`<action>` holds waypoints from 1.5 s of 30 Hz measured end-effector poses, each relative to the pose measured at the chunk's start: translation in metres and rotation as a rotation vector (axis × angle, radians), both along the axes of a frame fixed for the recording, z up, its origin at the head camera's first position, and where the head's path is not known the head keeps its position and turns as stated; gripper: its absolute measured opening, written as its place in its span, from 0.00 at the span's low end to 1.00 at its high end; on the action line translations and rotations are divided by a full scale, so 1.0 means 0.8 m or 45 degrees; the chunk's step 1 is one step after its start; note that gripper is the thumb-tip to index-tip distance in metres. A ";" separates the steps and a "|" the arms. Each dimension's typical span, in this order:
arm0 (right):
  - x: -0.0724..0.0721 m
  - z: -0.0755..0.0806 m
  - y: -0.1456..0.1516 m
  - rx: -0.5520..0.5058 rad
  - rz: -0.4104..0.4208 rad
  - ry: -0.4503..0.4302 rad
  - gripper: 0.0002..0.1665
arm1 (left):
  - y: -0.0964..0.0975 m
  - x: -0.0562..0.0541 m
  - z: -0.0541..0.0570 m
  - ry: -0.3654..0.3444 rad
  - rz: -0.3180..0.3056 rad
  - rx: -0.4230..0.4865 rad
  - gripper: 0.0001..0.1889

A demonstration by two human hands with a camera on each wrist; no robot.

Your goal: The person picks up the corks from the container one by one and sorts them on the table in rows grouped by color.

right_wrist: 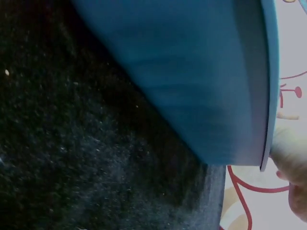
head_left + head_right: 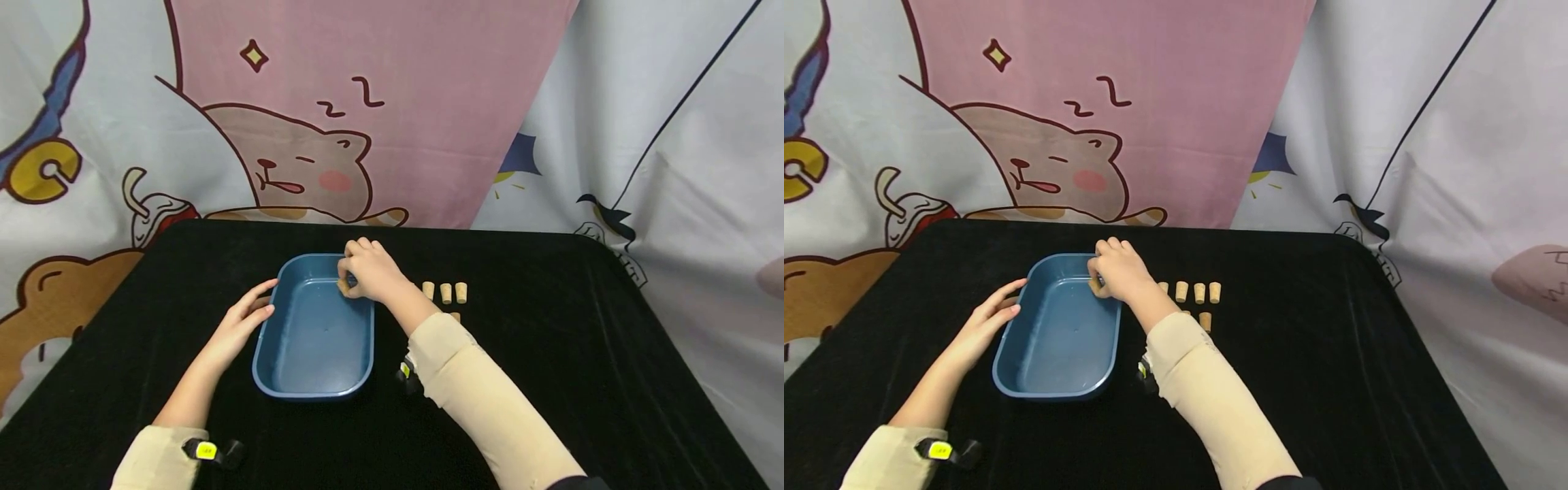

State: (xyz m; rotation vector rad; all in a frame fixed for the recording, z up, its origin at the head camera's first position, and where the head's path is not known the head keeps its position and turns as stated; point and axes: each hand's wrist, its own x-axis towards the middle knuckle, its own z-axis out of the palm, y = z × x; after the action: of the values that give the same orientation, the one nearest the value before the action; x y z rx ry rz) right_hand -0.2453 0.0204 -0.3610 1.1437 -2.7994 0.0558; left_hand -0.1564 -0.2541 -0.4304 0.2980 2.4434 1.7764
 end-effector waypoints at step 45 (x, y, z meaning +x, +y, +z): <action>0.095 0.011 0.114 -1.173 0.062 -0.270 0.17 | 0.000 0.001 0.001 0.000 0.002 -0.004 0.29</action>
State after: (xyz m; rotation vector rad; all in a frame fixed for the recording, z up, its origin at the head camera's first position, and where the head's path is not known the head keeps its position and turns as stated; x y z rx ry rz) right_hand -0.1694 0.1115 -0.3520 0.9618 -2.3646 1.3585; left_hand -0.1559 -0.2537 -0.4295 0.2957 2.4474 1.7732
